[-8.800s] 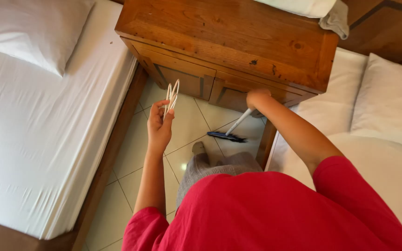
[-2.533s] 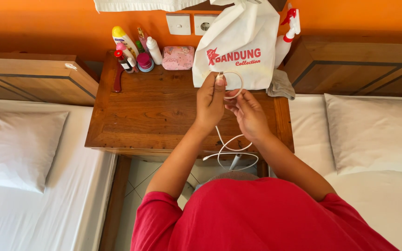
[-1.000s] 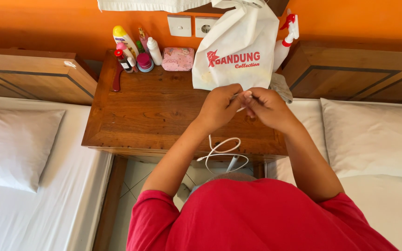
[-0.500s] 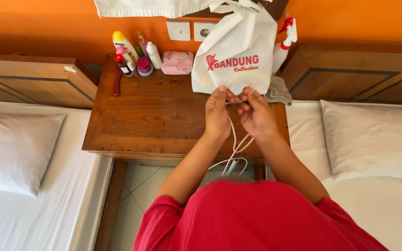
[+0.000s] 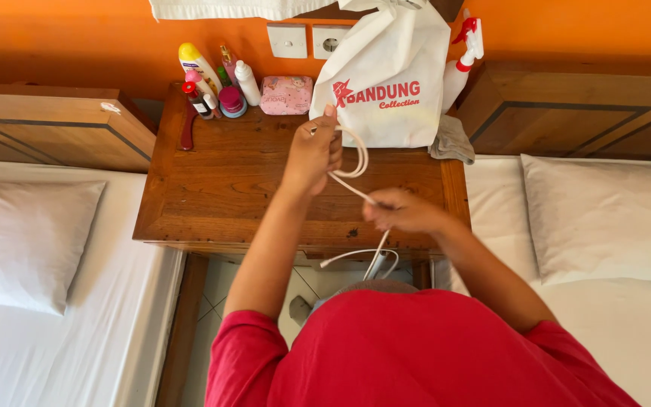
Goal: The person mops the floor between two beds by first sweeping the area with a broom, then mopping with a mop held in both hands.
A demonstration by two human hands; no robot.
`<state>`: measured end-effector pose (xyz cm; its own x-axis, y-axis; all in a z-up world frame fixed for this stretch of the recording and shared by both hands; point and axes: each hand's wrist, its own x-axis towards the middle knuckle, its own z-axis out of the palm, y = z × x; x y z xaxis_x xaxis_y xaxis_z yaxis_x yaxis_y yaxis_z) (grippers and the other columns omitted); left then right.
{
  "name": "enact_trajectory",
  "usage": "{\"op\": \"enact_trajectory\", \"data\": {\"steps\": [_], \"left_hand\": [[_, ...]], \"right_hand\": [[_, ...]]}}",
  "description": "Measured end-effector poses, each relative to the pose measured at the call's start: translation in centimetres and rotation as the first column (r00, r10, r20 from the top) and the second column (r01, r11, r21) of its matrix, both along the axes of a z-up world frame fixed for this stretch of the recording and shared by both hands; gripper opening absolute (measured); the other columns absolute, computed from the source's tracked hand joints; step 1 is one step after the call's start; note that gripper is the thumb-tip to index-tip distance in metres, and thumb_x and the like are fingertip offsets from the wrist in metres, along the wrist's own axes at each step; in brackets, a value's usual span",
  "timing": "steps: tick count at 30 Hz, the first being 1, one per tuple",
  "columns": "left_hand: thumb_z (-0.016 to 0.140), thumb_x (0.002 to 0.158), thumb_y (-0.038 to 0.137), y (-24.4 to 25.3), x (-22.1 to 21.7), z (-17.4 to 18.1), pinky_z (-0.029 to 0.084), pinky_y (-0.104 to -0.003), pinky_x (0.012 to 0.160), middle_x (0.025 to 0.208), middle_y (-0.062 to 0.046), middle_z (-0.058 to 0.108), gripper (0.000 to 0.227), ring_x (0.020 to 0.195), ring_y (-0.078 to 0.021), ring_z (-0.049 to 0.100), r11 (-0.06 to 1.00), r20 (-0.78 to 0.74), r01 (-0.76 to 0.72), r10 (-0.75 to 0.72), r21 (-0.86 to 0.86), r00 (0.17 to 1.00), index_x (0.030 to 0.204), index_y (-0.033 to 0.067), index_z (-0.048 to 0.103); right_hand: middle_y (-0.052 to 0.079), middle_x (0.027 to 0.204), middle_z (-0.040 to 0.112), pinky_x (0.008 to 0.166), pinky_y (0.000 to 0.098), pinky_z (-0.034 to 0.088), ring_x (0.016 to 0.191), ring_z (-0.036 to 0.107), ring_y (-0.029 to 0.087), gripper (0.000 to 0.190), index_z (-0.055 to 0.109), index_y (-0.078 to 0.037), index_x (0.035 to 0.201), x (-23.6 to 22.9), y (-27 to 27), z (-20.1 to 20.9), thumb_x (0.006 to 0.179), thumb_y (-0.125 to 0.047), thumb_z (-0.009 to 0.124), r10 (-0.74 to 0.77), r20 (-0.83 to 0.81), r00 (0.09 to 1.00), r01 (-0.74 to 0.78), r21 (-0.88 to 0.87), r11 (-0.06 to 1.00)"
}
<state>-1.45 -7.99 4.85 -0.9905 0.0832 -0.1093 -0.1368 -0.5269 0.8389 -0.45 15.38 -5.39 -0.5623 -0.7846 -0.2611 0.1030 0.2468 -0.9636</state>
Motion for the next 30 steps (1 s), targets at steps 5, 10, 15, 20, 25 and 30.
{"op": "enact_trajectory", "data": {"steps": [5, 10, 15, 20, 25, 30], "left_hand": [[0.066, 0.102, 0.041, -1.9, 0.9, -2.1, 0.028, -0.028, 0.045, 0.058, 0.007, 0.041, 0.049, 0.051, -0.0058, 0.032, 0.839, -0.076, 0.144, -0.215, -0.525, 0.974, 0.066, 0.0109, 0.053], [0.069, 0.097, 0.045, 2.3, 1.8, -2.2, 0.036, -0.03, 0.045, 0.05, -0.005, 0.048, 0.056, 0.045, -0.012, 0.041, 0.429, -0.042, 0.072, -0.25, -0.901, 0.967, 0.06, 0.0042, 0.059], [0.063, 0.101, 0.045, 4.2, -0.3, -6.0, 0.038, -0.027, 0.049, 0.057, 0.005, 0.055, 0.048, 0.053, -0.0058, 0.046, 0.787, -0.145, -0.133, 0.055, -0.603, 0.988, 0.077, 0.0037, 0.068], [0.059, 0.105, 0.041, 5.4, -0.3, -6.4, 0.042, -0.024, 0.061, 0.073, 0.002, 0.061, 0.044, 0.067, -0.0048, 0.049, 0.909, -0.231, -0.145, 0.055, -0.39, 0.971, 0.089, 0.0013, 0.068], [0.052, 0.109, 0.036, 6.3, 0.5, -4.7, 0.052, -0.024, 0.074, 0.085, 0.0, 0.065, 0.038, 0.079, -0.0059, 0.058, 0.995, -0.235, -0.044, 0.021, -0.095, 0.972, 0.097, 0.0019, 0.065], [0.056, 0.111, 0.026, 7.0, 2.3, -2.5, 0.044, -0.024, 0.067, 0.091, 0.002, 0.06, 0.025, 0.077, -0.0049, 0.051, 0.993, -0.251, -0.065, 0.087, 0.094, 0.964, 0.119, 0.0028, 0.058]], "right_hand": [[-0.003, 0.078, 0.065, 0.067, 0.0268, 0.051, 0.074, 0.058, 0.008, 0.036, 0.07, -0.01, 0.09, -4.6, 5.8, 2.6, 0.101, -0.043, 0.062, 0.015, -0.381, 0.924, 0.067, 0.202, 0.977], [0.006, 0.067, 0.052, 0.058, 0.0342, 0.041, 0.064, 0.045, 0.014, 0.038, 0.066, -0.005, 0.084, -3.8, 4.3, 9.4, 0.102, -0.038, 0.067, -0.167, -0.614, 0.771, 0.353, 0.194, 0.915], [0.012, 0.064, 0.056, 0.058, 0.0384, 0.041, 0.057, 0.054, 0.025, 0.031, 0.062, -0.004, 0.088, 0.0, -0.8, 13.5, 0.106, -0.029, 0.061, -0.413, -0.797, 0.441, 0.661, -0.023, 0.75], [0.015, 0.073, 0.063, 0.058, 0.0439, 0.045, 0.064, 0.061, 0.034, 0.027, 0.058, -0.004, 0.092, 2.1, -3.0, 14.2, 0.109, -0.026, 0.056, -0.426, -0.83, 0.36, 0.595, -0.148, 0.79], [0.019, 0.075, 0.065, 0.058, 0.0491, 0.046, 0.068, 0.064, 0.041, 0.018, 0.058, -0.005, 0.101, 3.5, -4.6, 13.8, 0.108, -0.021, 0.055, -0.401, -0.875, 0.273, 0.57, -0.189, 0.8], [0.023, 0.086, 0.065, 0.067, 0.0496, 0.048, 0.078, 0.065, 0.043, 0.013, 0.05, -0.001, 0.109, 3.9, -5.0, 10.4, 0.107, -0.013, 0.05, -0.489, -0.762, 0.425, 0.533, -0.226, 0.816]]}}
